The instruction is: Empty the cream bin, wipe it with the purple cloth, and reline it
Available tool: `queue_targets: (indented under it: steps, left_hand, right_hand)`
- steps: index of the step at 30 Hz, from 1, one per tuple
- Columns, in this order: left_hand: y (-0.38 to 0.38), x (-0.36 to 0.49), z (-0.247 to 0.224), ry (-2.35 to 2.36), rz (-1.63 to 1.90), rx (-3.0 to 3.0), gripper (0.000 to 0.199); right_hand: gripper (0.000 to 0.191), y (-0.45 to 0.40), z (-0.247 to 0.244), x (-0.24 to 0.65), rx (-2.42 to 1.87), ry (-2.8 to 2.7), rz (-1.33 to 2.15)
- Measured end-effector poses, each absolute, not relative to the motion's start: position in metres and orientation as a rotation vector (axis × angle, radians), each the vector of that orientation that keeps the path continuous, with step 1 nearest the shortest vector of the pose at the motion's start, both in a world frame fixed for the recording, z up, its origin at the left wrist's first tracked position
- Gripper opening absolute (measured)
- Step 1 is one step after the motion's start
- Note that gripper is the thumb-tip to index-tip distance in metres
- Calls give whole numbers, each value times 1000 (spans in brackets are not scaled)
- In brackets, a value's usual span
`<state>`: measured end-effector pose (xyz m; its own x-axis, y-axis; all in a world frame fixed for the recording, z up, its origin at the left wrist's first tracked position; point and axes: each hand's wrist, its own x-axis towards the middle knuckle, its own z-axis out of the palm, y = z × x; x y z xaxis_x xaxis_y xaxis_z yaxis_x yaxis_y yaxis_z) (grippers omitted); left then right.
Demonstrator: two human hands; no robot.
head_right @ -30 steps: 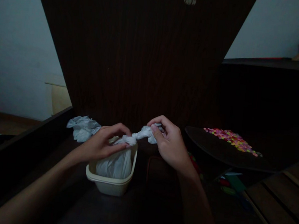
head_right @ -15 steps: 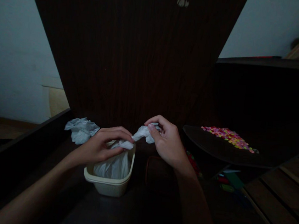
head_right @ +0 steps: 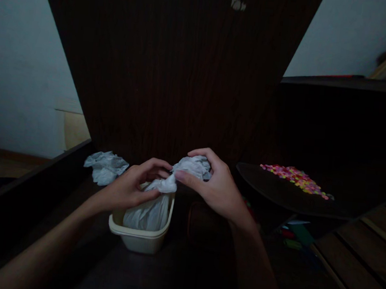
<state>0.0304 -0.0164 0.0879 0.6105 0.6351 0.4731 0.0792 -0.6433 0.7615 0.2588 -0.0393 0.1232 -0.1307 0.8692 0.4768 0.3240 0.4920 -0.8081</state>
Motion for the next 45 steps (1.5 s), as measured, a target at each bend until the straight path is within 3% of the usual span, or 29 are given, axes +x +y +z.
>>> queue_targets:
  steps: [3, 7, 11, 15, 20, 23, 28, 45]
  left_hand:
    - [-16, 29, 89, 575, 967, 2131, 36]
    - [-14, 25, 90, 675, 898, 2302, 5]
    - [-13, 22, 91, 692, 862, 2386, 12]
    - [-18, 24, 97, 737, 895, 2339, 3]
    - [-21, 29, 100, 743, 1004, 2280, 28]
    - [-19, 30, 96, 791, 1057, 2253, 28]
    - [-18, 29, 91, 730, 987, 2189, 32]
    - [-19, 25, 99, 615, 943, 2320, 12]
  right_hand:
    - [38, -39, 123, 260, -1045, -1716, 564]
    - [23, -36, 125, 264, -1090, -1621, 527]
    - [23, -31, 123, 264, -1083, -1506, 624]
    - [27, -29, 118, 255, -1056, -1405, 755]
    - [27, -35, 118, 246, -912, -1445, 995]
    - [37, -38, 119, 245, -891, -1513, 1141]
    - [22, -38, 120, 246, -917, -1545, 1179]
    - [21, -33, 117, 234, -879, -1238, 1201]
